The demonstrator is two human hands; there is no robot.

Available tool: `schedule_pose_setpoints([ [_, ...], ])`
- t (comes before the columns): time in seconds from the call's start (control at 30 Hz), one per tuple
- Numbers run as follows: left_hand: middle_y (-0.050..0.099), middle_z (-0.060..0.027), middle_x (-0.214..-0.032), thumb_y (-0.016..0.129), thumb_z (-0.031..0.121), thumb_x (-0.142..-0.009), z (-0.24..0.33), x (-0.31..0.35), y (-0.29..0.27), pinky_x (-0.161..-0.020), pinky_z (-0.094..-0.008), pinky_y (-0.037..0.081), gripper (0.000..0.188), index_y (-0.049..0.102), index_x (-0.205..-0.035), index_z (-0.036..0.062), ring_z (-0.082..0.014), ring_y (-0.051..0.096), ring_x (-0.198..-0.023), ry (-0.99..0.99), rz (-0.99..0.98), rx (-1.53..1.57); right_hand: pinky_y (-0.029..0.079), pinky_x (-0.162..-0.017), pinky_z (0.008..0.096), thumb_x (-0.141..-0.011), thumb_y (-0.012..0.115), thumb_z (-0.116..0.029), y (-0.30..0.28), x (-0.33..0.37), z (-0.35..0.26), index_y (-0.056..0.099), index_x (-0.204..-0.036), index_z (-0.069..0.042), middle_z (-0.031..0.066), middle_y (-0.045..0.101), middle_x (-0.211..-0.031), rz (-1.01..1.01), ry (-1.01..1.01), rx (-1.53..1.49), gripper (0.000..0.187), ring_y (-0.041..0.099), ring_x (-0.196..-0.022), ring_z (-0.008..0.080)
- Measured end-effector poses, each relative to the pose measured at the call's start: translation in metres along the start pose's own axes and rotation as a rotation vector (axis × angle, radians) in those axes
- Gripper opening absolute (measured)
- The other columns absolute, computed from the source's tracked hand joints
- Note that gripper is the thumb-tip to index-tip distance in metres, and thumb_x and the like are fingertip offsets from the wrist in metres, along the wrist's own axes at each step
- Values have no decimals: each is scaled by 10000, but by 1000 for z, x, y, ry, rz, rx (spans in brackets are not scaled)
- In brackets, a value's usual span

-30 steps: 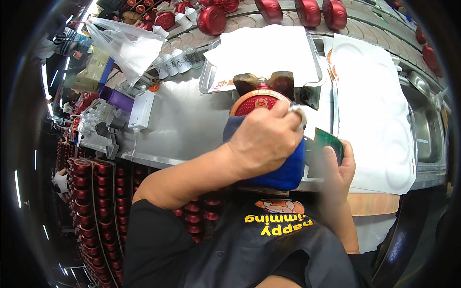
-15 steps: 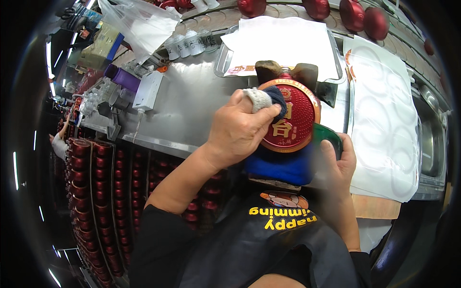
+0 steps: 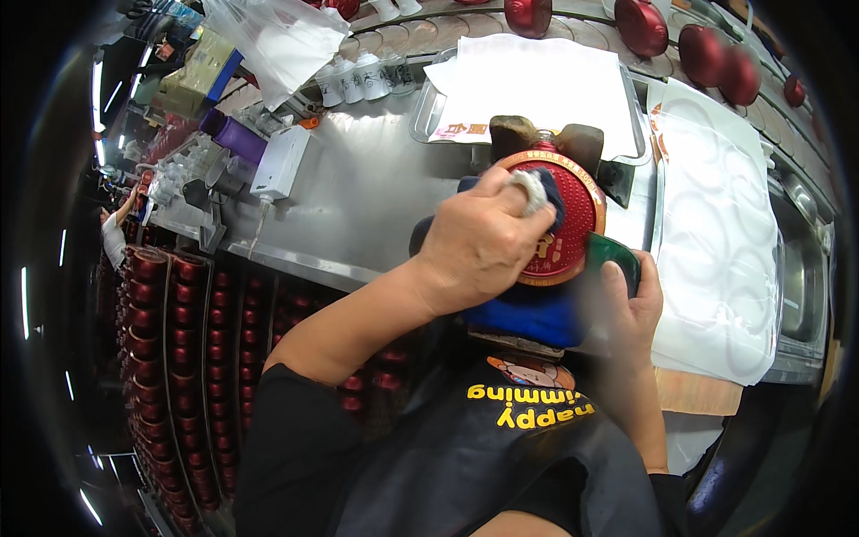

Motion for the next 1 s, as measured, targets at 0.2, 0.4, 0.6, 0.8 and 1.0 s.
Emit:
schedule_pose_setpoints([
  [0.2, 736, -93, -983, 756, 66, -830, 3, 17, -9, -793, -382, 580, 282, 769, -1111, 94, -318, 682, -896, -16, -21, 15, 456, -681, 203, -1057, 665, -208, 0, 1, -2, 586, -1143, -4, -8, 643, -934, -13, -29, -4, 235, 554, -789, 41],
  [0.4, 678, -110, -917, 739, 76, -807, 14, 9, 1, -762, -369, 567, 221, 736, -1028, 82, -311, 652, -875, 39, -22, 5, 452, -704, 198, -1063, 660, -218, 0, 0, 0, 592, -1143, -6, -10, 632, -948, -33, -3, -10, 238, 544, -810, 42],
  [0.6, 679, -77, -901, 698, 97, -802, 41, 19, 10, -731, -328, 573, 297, 769, -1089, 60, -265, 644, -857, 200, -47, 16, 520, -736, 271, -1045, 678, -231, -1, -1, -10, 631, -1110, 17, 62, 703, -915, 18, -52, -27, 261, 638, -811, 122],
  [0.8, 668, -15, -900, 653, 144, -793, 28, 46, -8, -722, -302, 533, 296, 758, -1055, 53, -219, 604, -941, 184, -18, -89, 487, -750, 222, -1065, 660, -236, 2, 1, -14, 617, -1151, 5, 17, 658, -956, -11, -66, -3, 260, 583, -848, 76],
  [1.0, 694, -43, -869, 738, 112, -785, 40, 37, 4, -743, -335, 569, 283, 781, -1063, 78, -245, 653, -930, 167, -54, 11, 518, -748, 264, -1045, 684, -230, 0, 0, -12, 633, -1122, 14, 60, 688, -917, 17, -65, -21, 262, 620, -833, 112],
])
Point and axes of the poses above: each hand's wrist, its own x-axis away from the middle knuckle, its own y-axis out of the palm, z = x × y, the point moved 9 cm from there along -x, towards the middle knuckle
